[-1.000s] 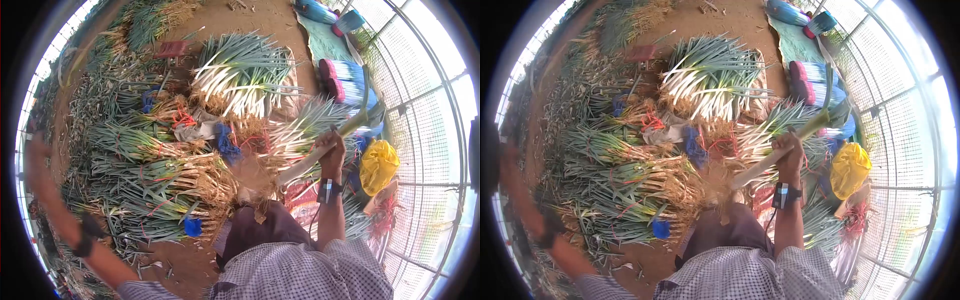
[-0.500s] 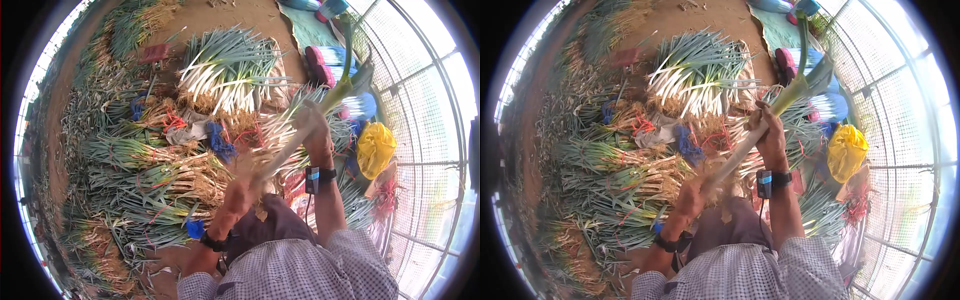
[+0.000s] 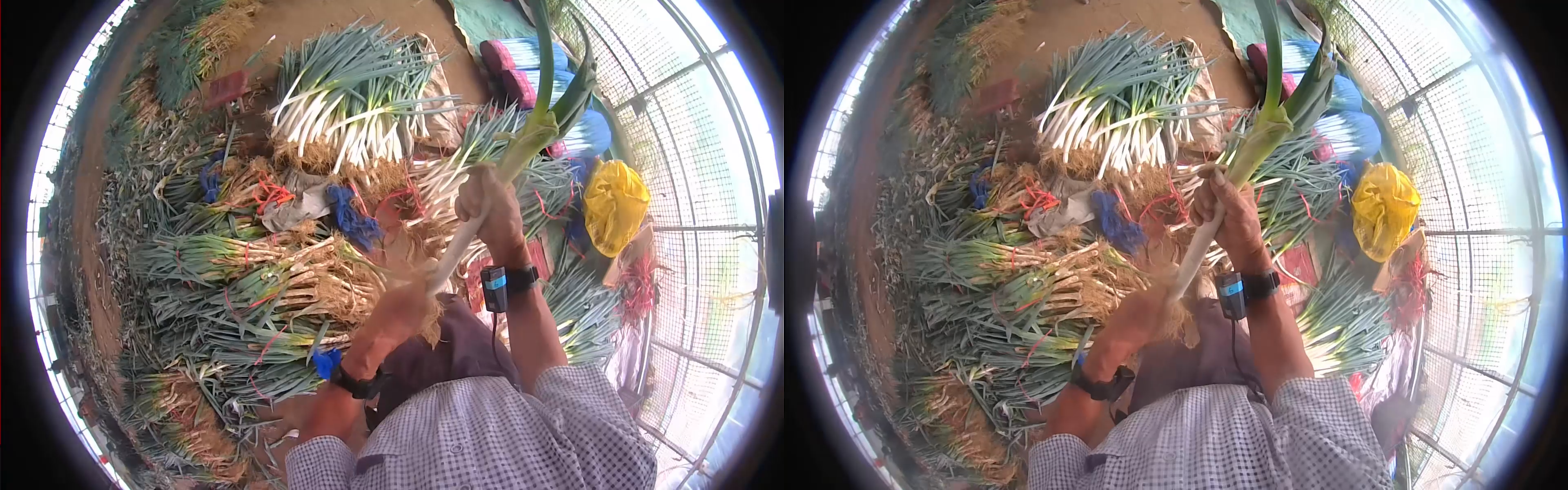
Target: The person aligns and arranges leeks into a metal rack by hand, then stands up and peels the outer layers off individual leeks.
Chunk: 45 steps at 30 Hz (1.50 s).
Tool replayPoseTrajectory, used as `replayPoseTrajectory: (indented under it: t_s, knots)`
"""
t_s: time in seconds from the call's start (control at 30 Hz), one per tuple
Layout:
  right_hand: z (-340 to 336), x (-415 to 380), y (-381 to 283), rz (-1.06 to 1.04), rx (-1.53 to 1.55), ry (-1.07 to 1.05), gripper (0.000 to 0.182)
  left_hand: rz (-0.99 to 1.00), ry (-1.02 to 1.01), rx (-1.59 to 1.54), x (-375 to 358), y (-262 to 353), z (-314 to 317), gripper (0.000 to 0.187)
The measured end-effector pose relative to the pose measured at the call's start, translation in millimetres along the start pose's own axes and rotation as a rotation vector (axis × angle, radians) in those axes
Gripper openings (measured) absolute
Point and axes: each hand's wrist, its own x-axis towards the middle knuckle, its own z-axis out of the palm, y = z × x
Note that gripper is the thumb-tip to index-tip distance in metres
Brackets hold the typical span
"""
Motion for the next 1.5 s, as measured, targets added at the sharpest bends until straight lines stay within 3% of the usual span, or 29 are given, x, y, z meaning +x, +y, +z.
replayPoseTrajectory:
  t_s: [0.1, 0.17, 0.27, 0.37, 0.5, 0.53, 0.63, 0.7, 0.83, 0.87, 1.0, 1.13, 1.23, 1.3, 1.33, 1.37, 1.4, 1.47, 1.5]
  knots:
    - [1, -3, 1, -0.002, -0.038, -0.002, 0.027, 0.052, 0.053, 0.014, 4, -17, 19, 0.037]
    - [-3, -4, 1, 0.005, -0.080, -0.052, 0.026, -0.065, -0.123, 0.103, 6, -10, 12, 0.038]
    - [-5, -5, 1, 0.044, -0.074, -0.105, 0.025, 0.005, -0.127, 0.111, 0, -17, 11, 0.028]
    - [-3, -5, 2, 0.045, -0.054, -0.085, 0.024, -0.043, -0.186, 0.123, -2, -14, 4, 0.030]
    - [14, -5, 3, 0.010, -0.048, 0.004, 0.031, 0.043, 0.088, -0.331, -19, -36, 35, 0.029]
    - [9, -2, 4, -0.009, -0.011, -0.088, 0.029, -0.017, 0.104, -0.387, -21, -30, 35, 0.028]
    - [13, 3, 4, -0.051, -0.081, 0.008, 0.035, -0.155, 0.238, -0.545, -19, -26, 39, 0.032]
    - [30, 6, 1, -0.062, -0.169, 0.237, 0.035, -0.187, 0.302, -0.454, -16, -26, 35, 0.033]
    - [8, 1, 15, -0.058, -0.137, 0.262, 0.034, -0.123, 0.419, -0.274, -20, -22, 20, 0.030]
    - [10, 3, 17, -0.024, -0.008, 0.254, 0.032, -0.121, 0.430, -0.226, -23, -25, 20, 0.028]
    - [26, -7, 13, -0.038, 0.025, 0.083, 0.029, -0.092, 0.518, -0.322, -25, -25, 23, 0.033]
    - [26, 2, 9, -0.067, 0.050, -0.089, 0.027, -0.199, 0.547, -0.522, -18, -19, 18, 0.032]
    - [18, 11, 14, -0.007, 0.121, -0.159, 0.026, -0.195, 0.322, -0.601, -27, -37, 22, 0.031]
    - [19, 16, 10, -0.001, 0.223, -0.219, 0.024, -0.122, 0.332, -0.571, -32, -30, 27, 0.032]
    - [27, 13, 6, 0.029, 0.173, -0.119, 0.028, -0.080, 0.335, -0.561, -27, -26, 29, 0.033]
    - [42, 14, 4, -0.017, 0.053, 0.001, 0.031, -0.246, 0.323, -0.524, -24, 0, 11, 0.033]
    - [50, 15, 3, -0.051, -0.058, 0.122, 0.035, -0.262, 0.362, -0.528, -18, 1, 10, 0.033]
    - [42, 15, 5, -0.042, -0.083, 0.177, 0.035, -0.339, 0.469, -0.531, -20, -7, 8, 0.033]
    - [38, 12, 8, -0.045, -0.081, 0.197, 0.035, -0.313, 0.473, -0.535, -21, -12, 10, 0.045]
